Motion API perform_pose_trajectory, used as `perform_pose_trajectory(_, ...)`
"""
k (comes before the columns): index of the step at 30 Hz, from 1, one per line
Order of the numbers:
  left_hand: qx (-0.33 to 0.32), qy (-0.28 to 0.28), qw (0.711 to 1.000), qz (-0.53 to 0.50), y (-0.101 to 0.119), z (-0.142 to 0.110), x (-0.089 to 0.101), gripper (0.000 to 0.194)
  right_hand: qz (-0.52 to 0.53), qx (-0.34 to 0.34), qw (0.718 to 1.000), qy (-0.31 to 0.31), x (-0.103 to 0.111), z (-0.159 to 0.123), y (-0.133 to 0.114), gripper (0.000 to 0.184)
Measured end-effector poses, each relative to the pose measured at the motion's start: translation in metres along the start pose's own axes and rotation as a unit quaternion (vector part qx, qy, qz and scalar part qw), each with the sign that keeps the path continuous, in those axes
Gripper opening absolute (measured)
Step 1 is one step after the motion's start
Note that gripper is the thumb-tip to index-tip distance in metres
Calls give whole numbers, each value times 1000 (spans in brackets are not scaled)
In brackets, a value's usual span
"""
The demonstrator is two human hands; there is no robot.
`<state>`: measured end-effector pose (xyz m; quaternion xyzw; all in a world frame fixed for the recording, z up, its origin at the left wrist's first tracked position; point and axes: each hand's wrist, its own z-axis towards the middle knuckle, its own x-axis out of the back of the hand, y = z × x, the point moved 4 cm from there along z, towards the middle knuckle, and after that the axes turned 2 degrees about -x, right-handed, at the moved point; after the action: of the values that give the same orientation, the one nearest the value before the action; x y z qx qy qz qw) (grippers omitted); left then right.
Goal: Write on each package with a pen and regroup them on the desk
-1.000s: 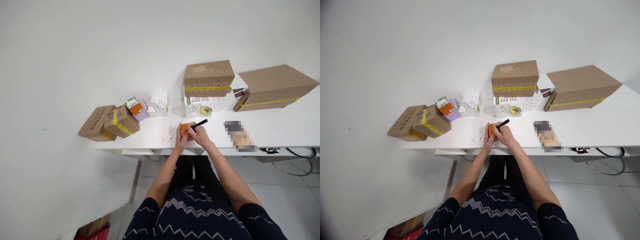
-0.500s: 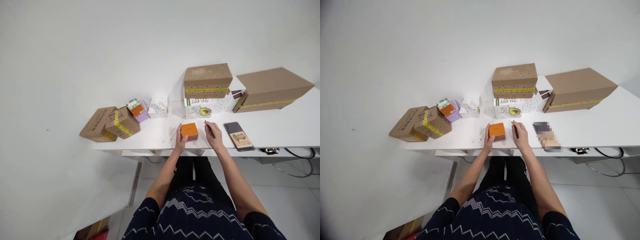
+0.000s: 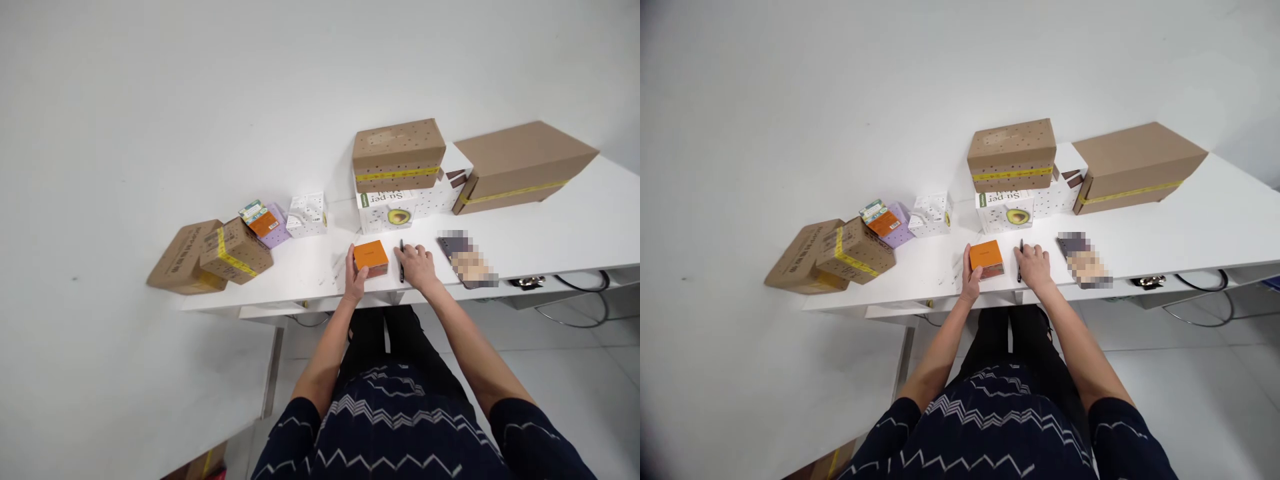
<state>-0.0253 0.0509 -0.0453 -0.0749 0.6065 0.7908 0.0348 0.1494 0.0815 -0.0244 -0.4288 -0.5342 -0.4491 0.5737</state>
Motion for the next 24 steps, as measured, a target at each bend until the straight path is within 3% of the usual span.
perform_pose_trajectory(4,-21,14,1000,13,2,0,1,89,45,-33,998,11,-1,-9,25,55)
perform_pose_trajectory(8,-27,12,999,38,-2,1,3,87,59,-203,974,81,5,-29,77,51)
perform_pose_trajectory(11,-42,17,998,39,-2,1,4,85,69,-308,947,69,4,-42,108,66)
perform_pose_trajectory(15,-20,5,1000,8,1,-1,0,87,96,-324,941,20,1,-42,119,65)
perform_pose_trajectory(19,22,-18,999,-36,3,-3,-5,94,111,-322,938,58,5,-38,116,56)
perform_pose_trajectory(24,-22,15,1000,16,1,-1,0,92,179,-327,926,60,9,-49,115,68)
